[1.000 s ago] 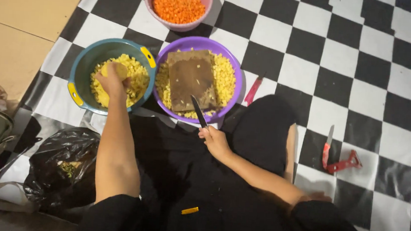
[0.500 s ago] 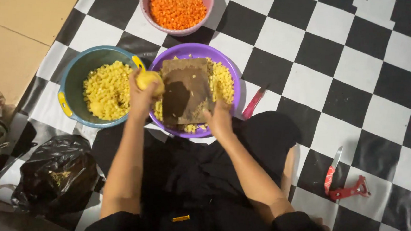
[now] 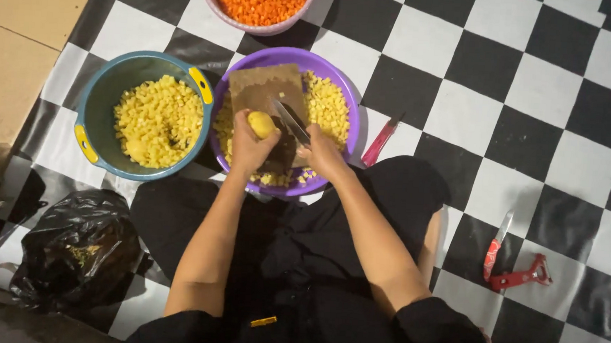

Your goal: A person is sitting on the floor and slicing potatoes into thin pieces using a knife on a cutting board.

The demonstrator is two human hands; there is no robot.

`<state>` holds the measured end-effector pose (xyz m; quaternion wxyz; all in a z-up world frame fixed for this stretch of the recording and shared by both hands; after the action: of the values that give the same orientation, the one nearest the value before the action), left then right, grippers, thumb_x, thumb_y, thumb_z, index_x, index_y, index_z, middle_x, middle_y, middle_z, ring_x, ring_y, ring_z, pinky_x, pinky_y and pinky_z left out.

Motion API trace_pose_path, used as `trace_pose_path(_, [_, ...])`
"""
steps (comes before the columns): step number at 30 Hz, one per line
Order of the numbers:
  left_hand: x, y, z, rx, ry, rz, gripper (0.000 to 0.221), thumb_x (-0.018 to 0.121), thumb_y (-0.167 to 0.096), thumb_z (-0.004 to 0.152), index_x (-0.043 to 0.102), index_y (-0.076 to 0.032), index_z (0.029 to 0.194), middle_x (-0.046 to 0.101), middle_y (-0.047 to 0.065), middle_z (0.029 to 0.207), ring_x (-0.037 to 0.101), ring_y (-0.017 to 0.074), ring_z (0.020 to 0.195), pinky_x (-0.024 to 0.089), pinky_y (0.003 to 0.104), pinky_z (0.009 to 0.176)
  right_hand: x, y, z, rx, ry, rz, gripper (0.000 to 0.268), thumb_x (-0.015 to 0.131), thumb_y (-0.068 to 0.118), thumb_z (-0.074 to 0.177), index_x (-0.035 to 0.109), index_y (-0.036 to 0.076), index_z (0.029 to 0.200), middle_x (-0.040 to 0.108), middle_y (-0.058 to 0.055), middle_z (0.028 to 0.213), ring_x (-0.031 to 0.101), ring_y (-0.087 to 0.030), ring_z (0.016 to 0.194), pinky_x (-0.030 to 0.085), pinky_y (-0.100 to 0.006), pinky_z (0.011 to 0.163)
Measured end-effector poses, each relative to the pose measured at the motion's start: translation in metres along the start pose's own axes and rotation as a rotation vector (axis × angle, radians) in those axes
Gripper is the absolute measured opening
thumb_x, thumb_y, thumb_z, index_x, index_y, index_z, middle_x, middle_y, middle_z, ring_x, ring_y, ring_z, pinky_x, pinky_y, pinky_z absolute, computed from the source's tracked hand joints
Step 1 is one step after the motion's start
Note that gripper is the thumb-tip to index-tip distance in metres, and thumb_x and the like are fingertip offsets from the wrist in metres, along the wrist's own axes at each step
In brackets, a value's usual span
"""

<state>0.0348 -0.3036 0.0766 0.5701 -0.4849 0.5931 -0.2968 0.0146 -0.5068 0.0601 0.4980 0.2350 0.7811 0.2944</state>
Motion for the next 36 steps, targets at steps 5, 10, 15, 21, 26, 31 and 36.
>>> trace_pose_path(5, [0.013,-0.011,-0.022,-0.005,0.059,0.159,0.088,0.093,-0.027,0.070,0.043,-0.013,0.141,0.063,0.018,0.128,0.062,0.0397,0.125,0.053,0.052,0.103,0.000,-0.011,-0.017,0.036,0.000,-0.049,0.056,0.073,0.026,0.092,0.045,0.003,0.134,0.065,-0.031,0.120,0.063,-0.046,0.118,0.049,-0.056,0.102])
trace_pose_path(10, [0.009,-0.036,-0.015,0.038,0.060,0.285,0.088,0.095,-0.019,0.066,0.044,-0.014,0.137,0.060,0.022,0.130,0.059,0.0441,0.128,0.050,0.056,0.108,-0.014,0.016,-0.036,0.105,-0.100,-0.175,0.041,0.057,0.027,0.102,0.045,0.003,0.133,0.068,-0.028,0.112,0.068,-0.046,0.108,0.053,-0.057,0.095])
trace_pose_path(15, [0.023,-0.052,-0.010,-0.036,0.266,0.480,0.092,0.096,-0.011,0.066,0.042,-0.015,0.140,0.052,0.027,0.138,0.056,0.0509,0.130,0.048,0.058,0.109,0.013,0.006,-0.027,0.113,0.028,-0.168,0.029,0.038,0.012,0.099,0.040,0.000,0.125,0.066,-0.031,0.108,0.067,-0.052,0.105,0.052,-0.058,0.094])
trace_pose_path(21, [0.032,-0.012,0.010,-0.046,0.349,0.585,0.096,0.099,-0.011,0.061,0.044,-0.016,0.140,0.049,0.028,0.137,0.055,0.0502,0.131,0.047,0.057,0.110,0.029,0.022,-0.030,0.101,0.154,-0.181,0.051,0.038,0.002,0.095,0.019,-0.012,0.140,0.067,-0.037,0.107,0.066,-0.054,0.106,0.050,-0.059,0.097])
trace_pose_path(26, [0.023,-0.022,0.000,-0.020,0.285,0.709,0.084,0.096,-0.019,0.068,0.043,0.000,0.130,0.058,0.030,0.124,0.063,0.0521,0.118,0.053,0.060,0.101,0.023,0.039,-0.035,0.044,0.058,-0.166,0.042,0.034,0.015,0.103,0.033,-0.010,0.136,0.071,-0.030,0.090,0.071,-0.050,0.089,0.055,-0.058,0.084])
trace_pose_path(31, [0.029,-0.073,-0.018,0.038,0.346,0.730,0.111,0.093,-0.010,0.072,0.020,0.008,0.153,0.050,0.038,0.136,0.058,0.0598,0.121,0.050,0.068,0.102,0.029,0.041,-0.035,-0.003,0.063,-0.231,0.034,0.033,0.009,0.100,0.039,-0.006,0.130,0.071,-0.032,0.091,0.071,-0.051,0.091,0.055,-0.060,0.083])
trace_pose_path(36, [0.036,-0.029,0.002,0.096,0.278,0.781,0.085,0.097,-0.011,0.061,0.044,0.002,0.127,0.062,0.027,0.118,0.066,0.0516,0.112,0.056,0.058,0.097,0.021,0.042,-0.049,0.018,0.000,-0.291,0.025,0.030,0.013,0.097,0.041,0.003,0.117,0.072,-0.023,0.082,0.073,-0.047,0.085,0.056,-0.057,0.079])
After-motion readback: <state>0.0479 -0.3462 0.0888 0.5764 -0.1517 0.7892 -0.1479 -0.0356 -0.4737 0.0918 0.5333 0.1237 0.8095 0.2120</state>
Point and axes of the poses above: each hand's wrist, its own z-axis towards the middle knuckle, its own x-axis out of the palm, y = z × x, the point moved 8 cm from there along z, towards the middle knuckle
